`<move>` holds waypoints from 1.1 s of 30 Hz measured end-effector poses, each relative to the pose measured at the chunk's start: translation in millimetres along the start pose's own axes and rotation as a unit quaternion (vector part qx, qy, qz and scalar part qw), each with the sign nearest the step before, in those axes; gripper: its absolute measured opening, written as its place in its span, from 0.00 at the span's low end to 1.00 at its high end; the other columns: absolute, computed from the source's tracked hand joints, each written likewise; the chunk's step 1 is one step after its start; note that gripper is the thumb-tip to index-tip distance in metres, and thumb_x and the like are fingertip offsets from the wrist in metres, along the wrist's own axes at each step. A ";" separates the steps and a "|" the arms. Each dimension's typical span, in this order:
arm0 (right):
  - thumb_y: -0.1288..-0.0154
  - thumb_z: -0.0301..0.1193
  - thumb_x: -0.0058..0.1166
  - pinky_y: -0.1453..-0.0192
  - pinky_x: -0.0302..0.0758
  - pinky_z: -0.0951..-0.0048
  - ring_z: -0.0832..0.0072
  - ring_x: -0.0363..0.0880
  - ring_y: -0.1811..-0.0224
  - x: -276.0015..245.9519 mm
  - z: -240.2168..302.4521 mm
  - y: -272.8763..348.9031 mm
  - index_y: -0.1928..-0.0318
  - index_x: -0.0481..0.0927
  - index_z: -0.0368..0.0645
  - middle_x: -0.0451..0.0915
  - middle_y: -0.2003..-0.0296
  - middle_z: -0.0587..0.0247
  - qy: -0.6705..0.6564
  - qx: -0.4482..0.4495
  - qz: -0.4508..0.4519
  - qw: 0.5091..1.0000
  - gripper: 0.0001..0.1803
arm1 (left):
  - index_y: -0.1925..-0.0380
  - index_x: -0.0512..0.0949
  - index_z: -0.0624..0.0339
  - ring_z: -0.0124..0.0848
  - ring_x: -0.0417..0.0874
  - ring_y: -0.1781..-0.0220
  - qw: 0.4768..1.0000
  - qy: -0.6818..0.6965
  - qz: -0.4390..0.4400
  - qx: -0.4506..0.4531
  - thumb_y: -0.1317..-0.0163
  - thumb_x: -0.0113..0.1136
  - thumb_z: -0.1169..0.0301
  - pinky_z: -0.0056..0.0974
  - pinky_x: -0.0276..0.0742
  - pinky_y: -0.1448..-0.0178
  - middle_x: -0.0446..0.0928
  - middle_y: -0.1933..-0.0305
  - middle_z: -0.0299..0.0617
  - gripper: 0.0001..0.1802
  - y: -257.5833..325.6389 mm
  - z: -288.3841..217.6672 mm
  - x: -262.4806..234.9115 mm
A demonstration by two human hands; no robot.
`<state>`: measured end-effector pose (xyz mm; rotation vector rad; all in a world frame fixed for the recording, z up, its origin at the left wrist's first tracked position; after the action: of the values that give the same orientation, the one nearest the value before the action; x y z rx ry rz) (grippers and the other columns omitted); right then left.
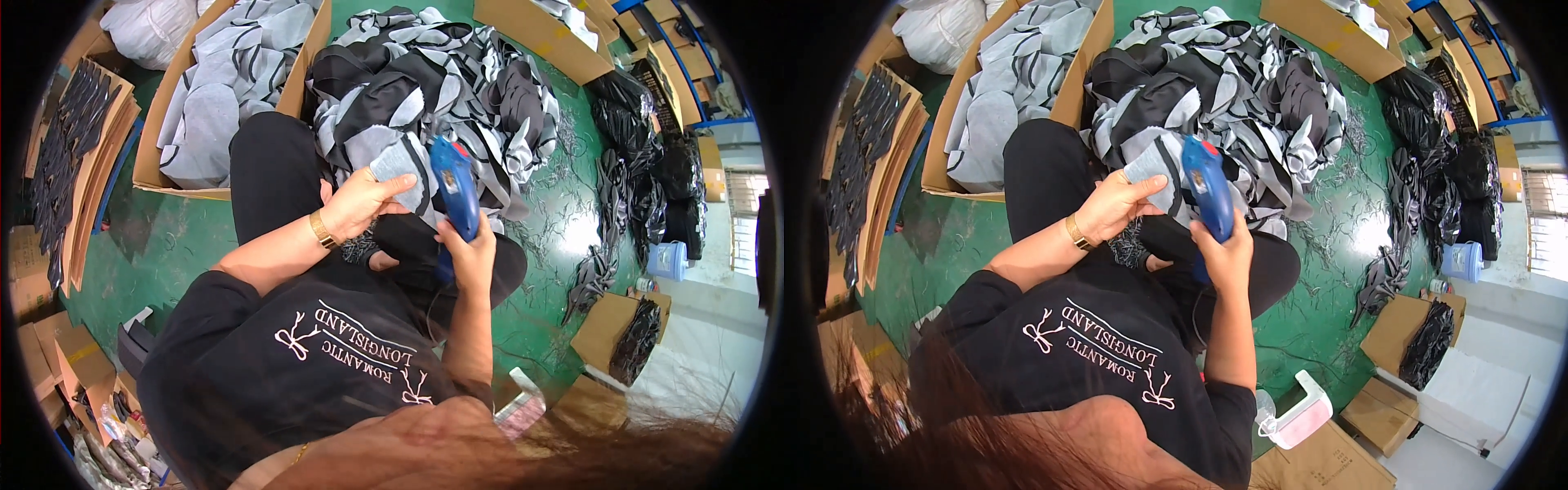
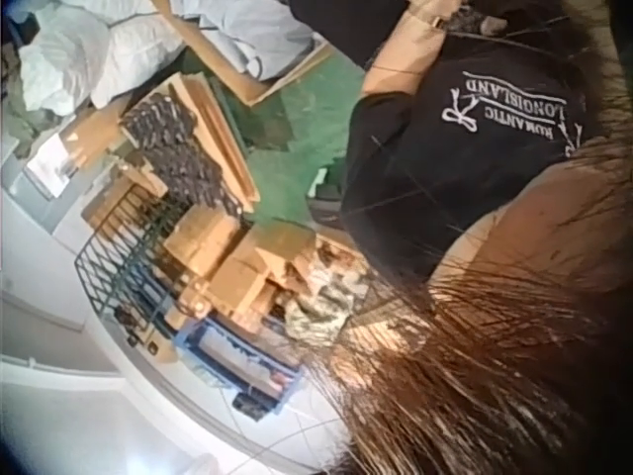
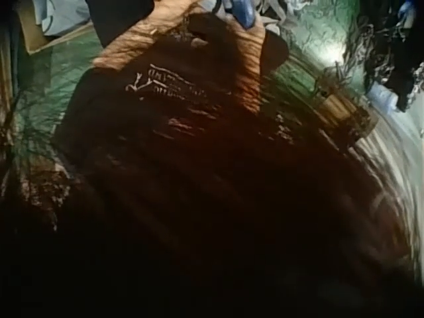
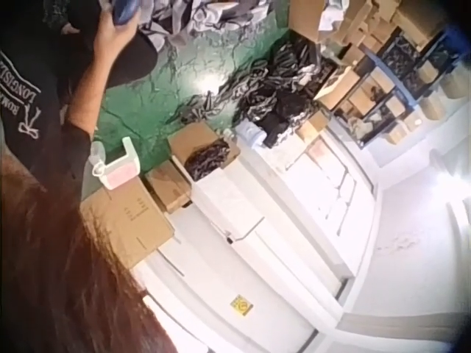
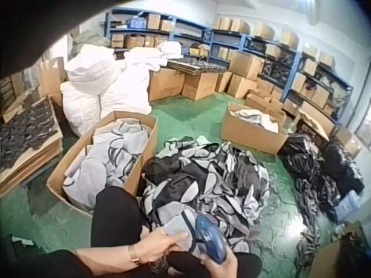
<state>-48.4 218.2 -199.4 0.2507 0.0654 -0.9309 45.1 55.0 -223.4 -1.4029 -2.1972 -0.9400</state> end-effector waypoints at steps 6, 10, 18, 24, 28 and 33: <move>0.47 0.24 0.59 0.68 0.75 0.76 0.76 0.77 0.74 -20.1 -11.0 37.3 0.54 0.73 0.32 0.76 0.69 0.62 -0.100 0.064 0.057 0.991 0.19 | 0.54 0.75 0.62 0.27 0.81 0.56 0.995 0.039 -0.042 0.081 0.41 0.63 0.73 0.35 0.80 0.53 0.79 0.56 0.37 0.15 -5.6 -16.0 -7.4; 0.50 0.23 0.61 0.71 0.73 0.78 0.80 0.74 0.76 -14.8 -18.0 50.0 0.57 0.75 0.34 0.76 0.73 0.65 -0.096 0.099 0.086 0.987 0.17 | 0.54 0.75 0.62 0.28 0.81 0.55 0.995 0.013 -0.051 0.082 0.41 0.62 0.74 0.34 0.79 0.52 0.79 0.56 0.38 0.15 -6.0 -19.4 -6.8; 0.50 0.21 0.59 0.74 0.73 0.78 0.77 0.75 0.78 -15.2 -23.2 53.4 0.54 0.74 0.31 0.75 0.72 0.63 -0.105 0.107 0.074 0.986 0.19 | 0.58 0.77 0.62 0.26 0.81 0.58 0.994 0.009 -0.046 0.095 0.42 0.63 0.75 0.33 0.78 0.53 0.80 0.59 0.37 0.12 -3.0 -20.1 -2.1; 0.49 0.22 0.59 0.74 0.73 0.78 0.77 0.75 0.78 -15.6 -15.9 52.3 0.54 0.74 0.31 0.75 0.72 0.63 -0.100 0.110 0.081 0.986 0.19 | 0.58 0.78 0.61 0.22 0.79 0.61 0.990 -0.038 -0.025 0.134 0.42 0.63 0.75 0.30 0.76 0.57 0.80 0.61 0.34 0.11 0.1 -25.1 -0.7; 0.50 0.22 0.59 0.74 0.72 0.78 0.76 0.75 0.79 -20.4 -9.9 50.0 0.55 0.74 0.30 0.76 0.73 0.62 -0.098 0.097 0.094 0.986 0.19 | 0.58 0.78 0.61 0.22 0.79 0.60 0.988 -0.074 -0.006 0.133 0.42 0.63 0.75 0.29 0.75 0.55 0.80 0.61 0.33 0.12 2.8 -31.3 1.0; 0.50 0.22 0.59 0.74 0.72 0.77 0.76 0.75 0.79 -27.8 0.4 48.9 0.56 0.73 0.30 0.76 0.74 0.62 -0.070 0.100 0.114 0.986 0.19 | 0.55 0.77 0.61 0.21 0.78 0.58 0.983 -0.131 0.038 0.125 0.42 0.62 0.76 0.29 0.73 0.52 0.79 0.59 0.33 0.14 5.1 -37.3 4.0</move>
<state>-25.9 267.7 -185.4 0.3688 -0.1843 -0.7251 46.3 32.7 -192.7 -1.5463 -2.3295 -0.4517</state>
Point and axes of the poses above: each hand's wrist, its own y-axis away from the middle knuckle, its own x-axis out of the palm, z = x × y, the point moved 5 cm from there along -y, towards the middle knuckle
